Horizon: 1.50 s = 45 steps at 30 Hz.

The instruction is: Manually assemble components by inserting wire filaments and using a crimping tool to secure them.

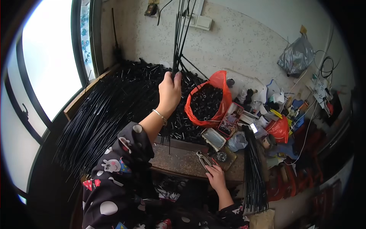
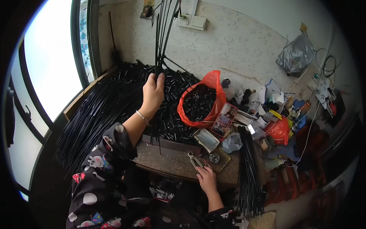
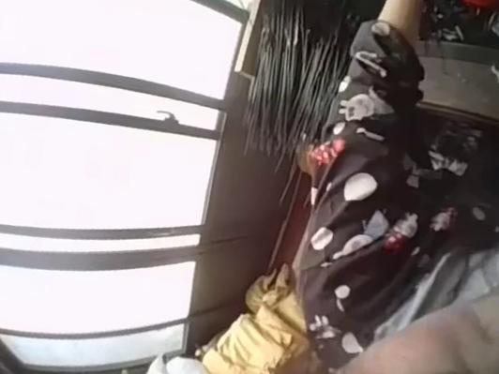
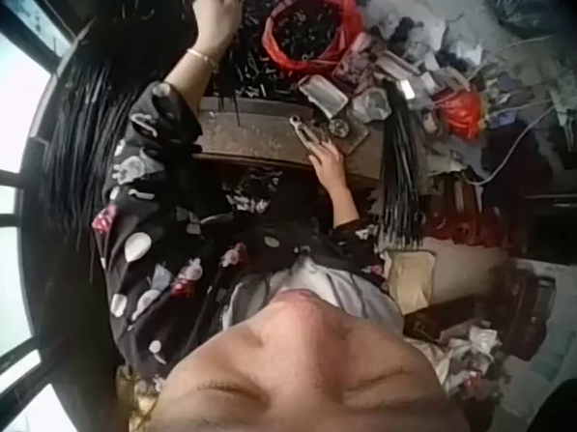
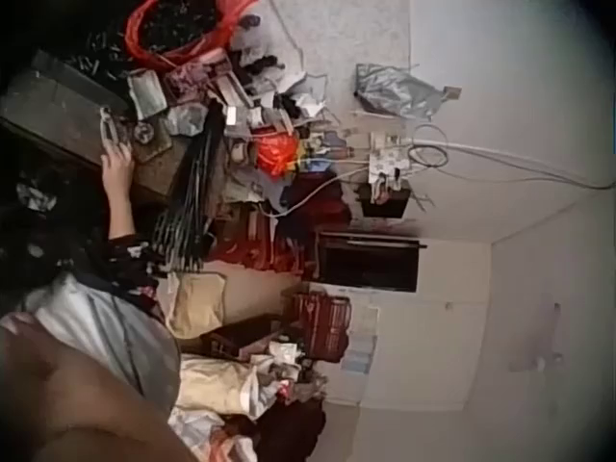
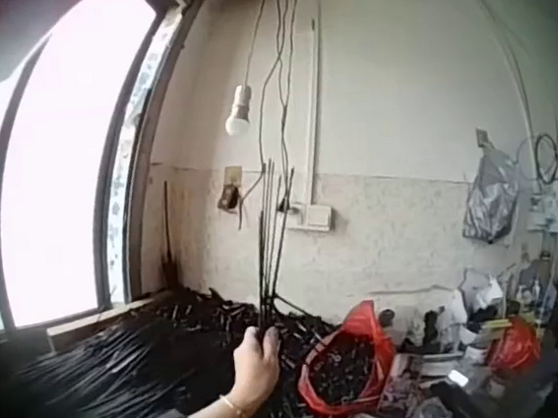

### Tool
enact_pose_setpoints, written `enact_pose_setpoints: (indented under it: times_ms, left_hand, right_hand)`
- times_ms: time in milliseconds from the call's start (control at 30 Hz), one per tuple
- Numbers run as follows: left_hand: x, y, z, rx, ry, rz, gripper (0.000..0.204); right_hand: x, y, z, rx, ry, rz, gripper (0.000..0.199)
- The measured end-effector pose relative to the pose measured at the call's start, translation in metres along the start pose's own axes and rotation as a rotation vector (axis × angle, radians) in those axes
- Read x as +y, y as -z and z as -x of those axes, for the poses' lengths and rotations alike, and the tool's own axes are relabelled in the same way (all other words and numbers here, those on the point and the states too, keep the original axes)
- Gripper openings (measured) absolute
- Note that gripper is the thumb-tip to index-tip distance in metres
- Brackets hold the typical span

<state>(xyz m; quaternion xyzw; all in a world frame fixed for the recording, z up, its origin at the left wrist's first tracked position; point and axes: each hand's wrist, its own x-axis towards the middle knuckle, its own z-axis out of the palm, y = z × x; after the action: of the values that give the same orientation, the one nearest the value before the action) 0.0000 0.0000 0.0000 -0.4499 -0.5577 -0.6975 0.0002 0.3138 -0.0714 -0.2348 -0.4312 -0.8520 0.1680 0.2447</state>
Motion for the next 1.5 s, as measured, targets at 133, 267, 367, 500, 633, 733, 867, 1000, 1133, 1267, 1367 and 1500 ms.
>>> enact_pose_setpoints:
  times_ms: [133, 267, 367, 500, 633, 733, 867, 1000, 1133, 1267, 1367, 1500]
  left_hand:
    - [-0.043, -0.003, 0.069, -0.158, 0.147, 0.114, 0.036]
    - [-0.038, 0.005, 0.101, -0.277, 0.338, 0.382, 0.021]
    - [0.013, 0.013, 0.119, -0.382, 0.582, 0.846, 0.02]
    - [0.027, 0.028, 0.12, -0.526, 0.694, 1.05, 0.025]
    - [0.01, 0.051, 0.115, -0.597, 0.793, 1.033, 0.033]
    - [-0.007, 0.071, 0.114, -0.868, 0.729, 0.772, 0.038]
    - [-0.04, 0.127, 0.087, -0.926, 0.111, -0.261, 0.033]
    - [-0.131, 0.198, 0.067, -0.383, -0.091, -1.312, 0.013]
    - [-0.159, 0.242, 0.071, -0.421, -0.142, -1.5, 0.005]
    - [-0.158, 0.258, 0.06, -0.36, -0.11, -1.413, 0.004]
    - [-0.13, 0.25, 0.03, -0.297, -0.136, -1.305, 0.014]
    - [-0.088, 0.244, -0.019, -0.12, -0.229, -0.929, 0.012]
  right_hand:
    - [-0.012, 0.013, 0.005, 0.066, 0.108, 0.126, 0.032]
    - [-0.091, 0.03, -0.019, 0.313, 0.294, -0.074, 0.033]
    - [-0.158, 0.045, -0.029, 0.377, 0.281, -0.262, 0.066]
    - [-0.156, 0.023, -0.028, 0.096, 0.008, -0.626, 0.068]
    - [-0.147, 0.005, -0.013, -0.395, -0.173, -1.4, 0.051]
    - [-0.146, 0.003, -0.009, -0.316, -0.179, -1.545, 0.032]
    - [-0.148, 0.019, -0.01, -0.08, -0.247, -1.402, 0.017]
    - [-0.137, 0.023, -0.014, -0.071, -0.237, -1.381, 0.019]
    - [-0.148, 0.042, -0.03, -0.11, -0.182, -1.386, 0.021]
    - [-0.144, 0.045, -0.028, -0.122, -0.12, -1.363, 0.021]
    - [-0.133, 0.035, -0.019, -0.087, -0.178, -1.369, 0.02]
    - [-0.129, 0.033, -0.015, -0.06, -0.224, -1.346, 0.019]
